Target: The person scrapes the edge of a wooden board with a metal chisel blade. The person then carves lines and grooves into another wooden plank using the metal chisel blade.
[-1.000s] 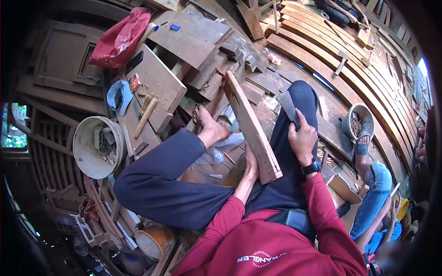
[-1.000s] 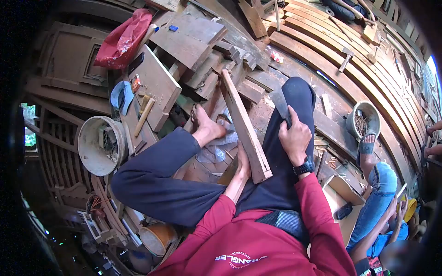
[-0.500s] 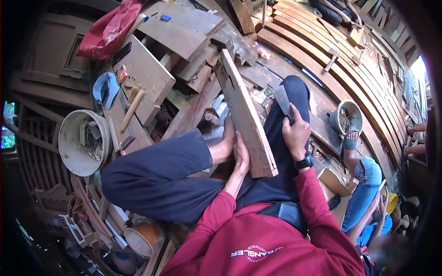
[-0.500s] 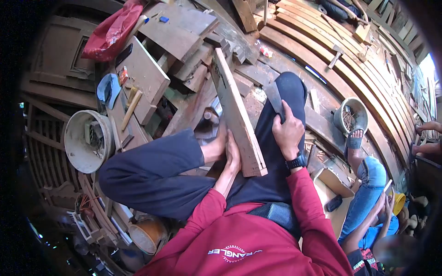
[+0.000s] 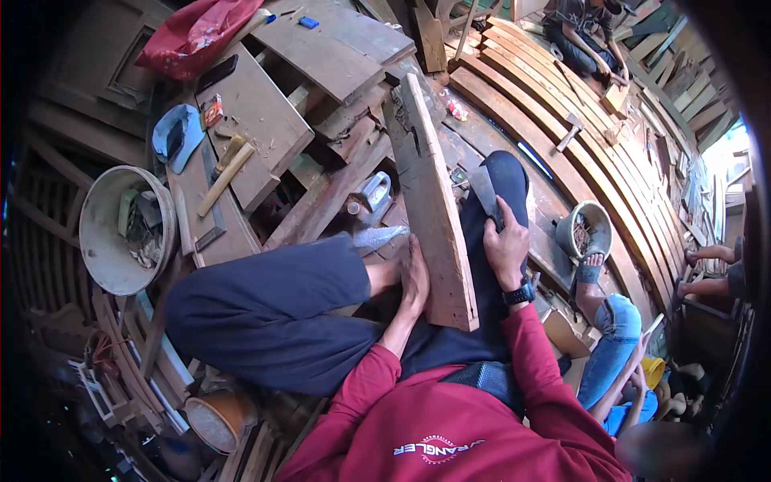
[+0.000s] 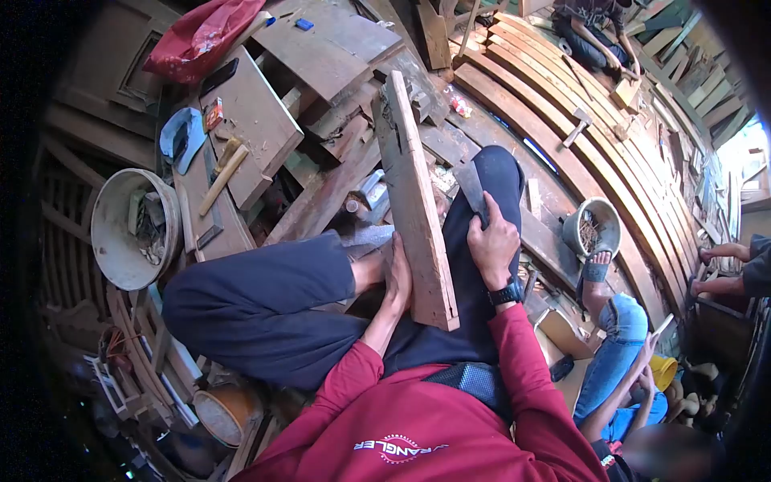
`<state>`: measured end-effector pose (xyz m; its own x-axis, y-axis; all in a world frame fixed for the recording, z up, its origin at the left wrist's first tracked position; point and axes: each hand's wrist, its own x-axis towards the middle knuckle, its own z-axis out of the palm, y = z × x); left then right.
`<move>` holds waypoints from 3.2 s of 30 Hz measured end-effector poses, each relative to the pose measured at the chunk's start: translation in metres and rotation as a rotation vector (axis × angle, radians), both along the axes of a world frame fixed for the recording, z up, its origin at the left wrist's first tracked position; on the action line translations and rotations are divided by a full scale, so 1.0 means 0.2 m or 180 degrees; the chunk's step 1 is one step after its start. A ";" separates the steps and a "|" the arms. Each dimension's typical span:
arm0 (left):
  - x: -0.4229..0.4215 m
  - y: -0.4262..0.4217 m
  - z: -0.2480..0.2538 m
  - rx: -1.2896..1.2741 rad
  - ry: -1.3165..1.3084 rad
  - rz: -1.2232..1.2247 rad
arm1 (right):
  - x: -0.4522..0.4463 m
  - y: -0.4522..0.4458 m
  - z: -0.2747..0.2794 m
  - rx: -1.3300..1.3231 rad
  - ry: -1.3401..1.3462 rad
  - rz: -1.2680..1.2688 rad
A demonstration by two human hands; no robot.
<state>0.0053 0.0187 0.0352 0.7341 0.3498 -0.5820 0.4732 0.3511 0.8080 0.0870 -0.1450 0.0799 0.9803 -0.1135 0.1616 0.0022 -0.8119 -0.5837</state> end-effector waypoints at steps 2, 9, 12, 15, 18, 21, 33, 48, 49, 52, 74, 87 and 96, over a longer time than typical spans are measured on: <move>0.01 -0.04 0.03 0.0182 -0.0120 -0.0043 | 0.00 0.00 -0.01 -0.0091 0.0020 0.0019; 0.08 -0.05 -0.10 0.0584 0.0066 -0.0647 | 0.02 -0.05 -0.03 -0.0048 -0.0386 -0.0076; 0.07 -0.02 -0.12 0.0082 -0.0081 -0.0333 | 0.02 -0.04 0.01 0.0028 -0.0078 -0.0185; 0.07 0.02 -0.13 -0.0085 -0.0129 -0.0143 | 0.03 -0.01 0.03 -0.0032 -0.0059 -0.0122; 0.09 0.05 -0.12 -0.0440 0.0028 -0.0151 | 0.05 0.04 0.03 -0.0114 -0.0057 -0.0040; 0.14 0.10 -0.07 -0.0046 0.0345 -0.0461 | 0.06 0.10 0.03 -0.0182 0.0036 0.0074; 0.21 0.06 0.04 0.0466 0.0358 -0.0571 | 0.08 0.14 0.07 0.0454 0.0628 0.0071; 0.25 -0.10 0.04 0.0163 0.0229 -0.0283 | -0.34 -0.19 0.51 0.1530 0.1839 0.0137; 0.24 -0.11 0.01 0.0167 0.0244 -0.0312 | -0.36 -0.18 0.52 0.1740 0.1850 -0.0030; 0.25 -0.15 -0.08 -0.0482 -0.0012 -0.0076 | -0.36 -0.18 0.55 0.1892 0.2034 -0.0272; 0.14 -0.11 -0.66 -0.4837 -0.0755 -0.0129 | -0.24 0.07 0.51 0.1073 0.1911 0.0542; 0.25 -0.07 -0.70 -0.5846 -0.1795 -0.1398 | -0.32 0.14 0.53 0.0706 0.2201 0.0569; 0.13 -0.19 -0.58 -0.4146 -0.1010 0.0027 | -0.40 0.19 0.58 0.0695 0.2170 0.0321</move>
